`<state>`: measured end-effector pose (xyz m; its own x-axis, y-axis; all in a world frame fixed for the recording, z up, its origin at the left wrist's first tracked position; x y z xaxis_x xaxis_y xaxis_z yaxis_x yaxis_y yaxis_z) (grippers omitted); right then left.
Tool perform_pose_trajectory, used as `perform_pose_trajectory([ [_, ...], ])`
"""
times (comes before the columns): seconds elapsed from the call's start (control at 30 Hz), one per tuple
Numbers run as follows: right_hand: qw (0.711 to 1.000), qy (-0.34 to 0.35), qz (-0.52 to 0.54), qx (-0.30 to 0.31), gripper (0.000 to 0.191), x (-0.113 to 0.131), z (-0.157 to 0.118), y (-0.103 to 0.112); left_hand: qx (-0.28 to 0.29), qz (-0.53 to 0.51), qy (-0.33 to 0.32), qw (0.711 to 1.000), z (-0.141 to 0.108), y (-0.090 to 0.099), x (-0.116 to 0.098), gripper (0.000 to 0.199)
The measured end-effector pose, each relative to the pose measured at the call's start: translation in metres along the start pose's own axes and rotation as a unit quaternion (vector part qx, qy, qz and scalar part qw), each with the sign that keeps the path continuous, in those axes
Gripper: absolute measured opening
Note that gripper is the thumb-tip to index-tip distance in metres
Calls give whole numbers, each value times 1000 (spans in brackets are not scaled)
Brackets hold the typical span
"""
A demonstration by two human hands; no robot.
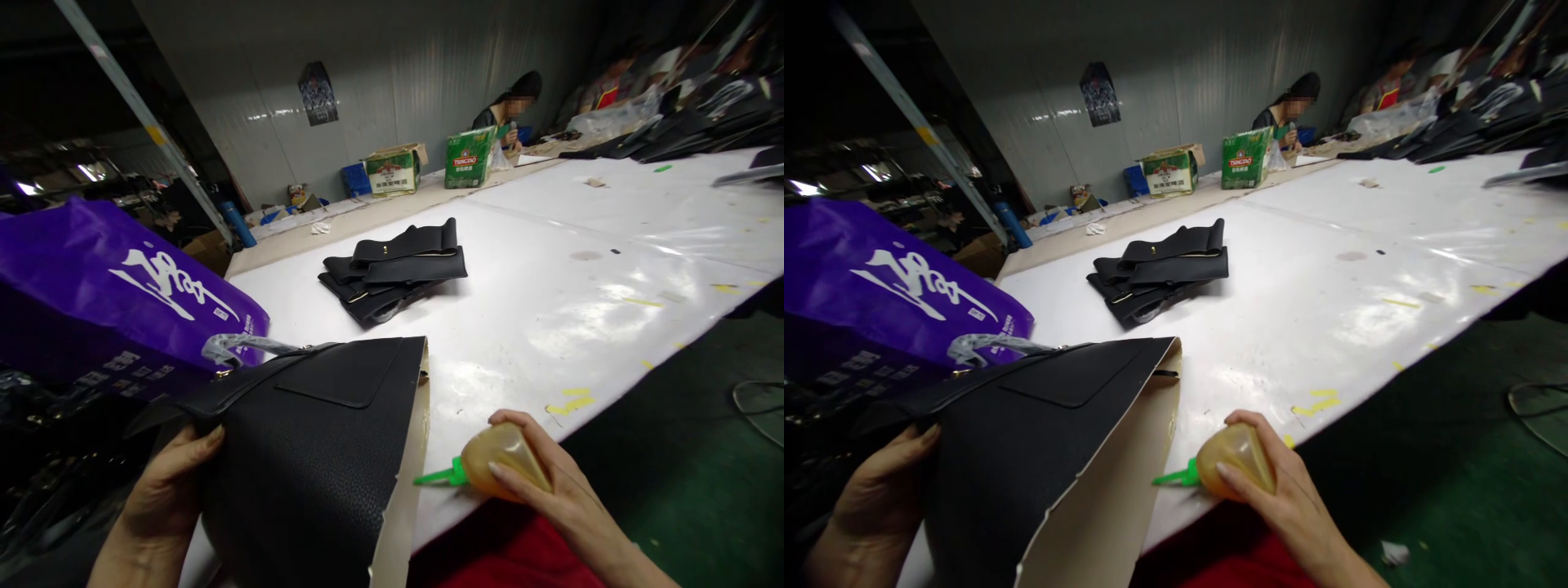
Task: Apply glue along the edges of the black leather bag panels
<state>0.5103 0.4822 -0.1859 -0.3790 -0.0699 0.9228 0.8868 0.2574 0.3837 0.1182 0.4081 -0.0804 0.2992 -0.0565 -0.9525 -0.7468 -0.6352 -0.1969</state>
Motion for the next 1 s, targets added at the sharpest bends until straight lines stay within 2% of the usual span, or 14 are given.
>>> perform_pose_trajectory([
  [0.1, 999, 0, -9, -30, 43, -1, -3, 3, 1, 5, -4, 1000, -1, 2, 0, 51],
  [0.27, 998, -11, 2, 56, 44, -4, -16, -8, -5, 2, -11, 1000, -2, 3, -1, 64],
  [0.33, 1000, -11, 0, 29, 43, -4, -12, -5, -5, -4, -12, 1000, -3, 3, 0, 64],
  [0.43, 998, 3, -10, -60, 43, -2, -3, 7, -10, -4, -4, 1000, -3, 8, 3, 59],
  [0.47, 997, 7, -14, -72, 44, -1, -2, 9, -10, -5, -2, 1000, -1, 11, 4, 59],
  [0.53, 998, 7, -16, -53, 43, -1, -4, 7, -5, -14, -2, 1000, 4, 17, 7, 60],
  [0.67, 998, -15, -8, 55, 45, -2, -16, -7, 11, -46, 2, 999, 12, 26, 12, 69],
  [0.73, 999, -15, -6, 41, 45, -2, -14, -6, 12, -48, 0, 999, 10, 25, 12, 70],
  [0.87, 999, 4, -15, -44, 44, 2, -4, 4, 7, -40, -3, 999, 3, 18, 9, 65],
  [0.93, 999, 3, -22, -32, 44, 2, -7, 2, 4, -41, -2, 999, 2, 17, 9, 64],
  [1.0, 1000, -10, -19, 7, 45, 1, -17, -5, -1, -43, -3, 999, 2, 18, 10, 66],
])
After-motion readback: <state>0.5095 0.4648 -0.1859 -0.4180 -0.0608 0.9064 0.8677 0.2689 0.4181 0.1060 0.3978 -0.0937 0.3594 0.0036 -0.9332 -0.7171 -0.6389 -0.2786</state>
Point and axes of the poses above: each hand's wrist, its own z-axis towards the middle knuckle, its own y-axis out of the back of the hand, x = y × z, the point moved 4 cm from there along z, towards the middle knuckle, and after that the axes turned 2 degrees about -y, right-handed, at the moved point
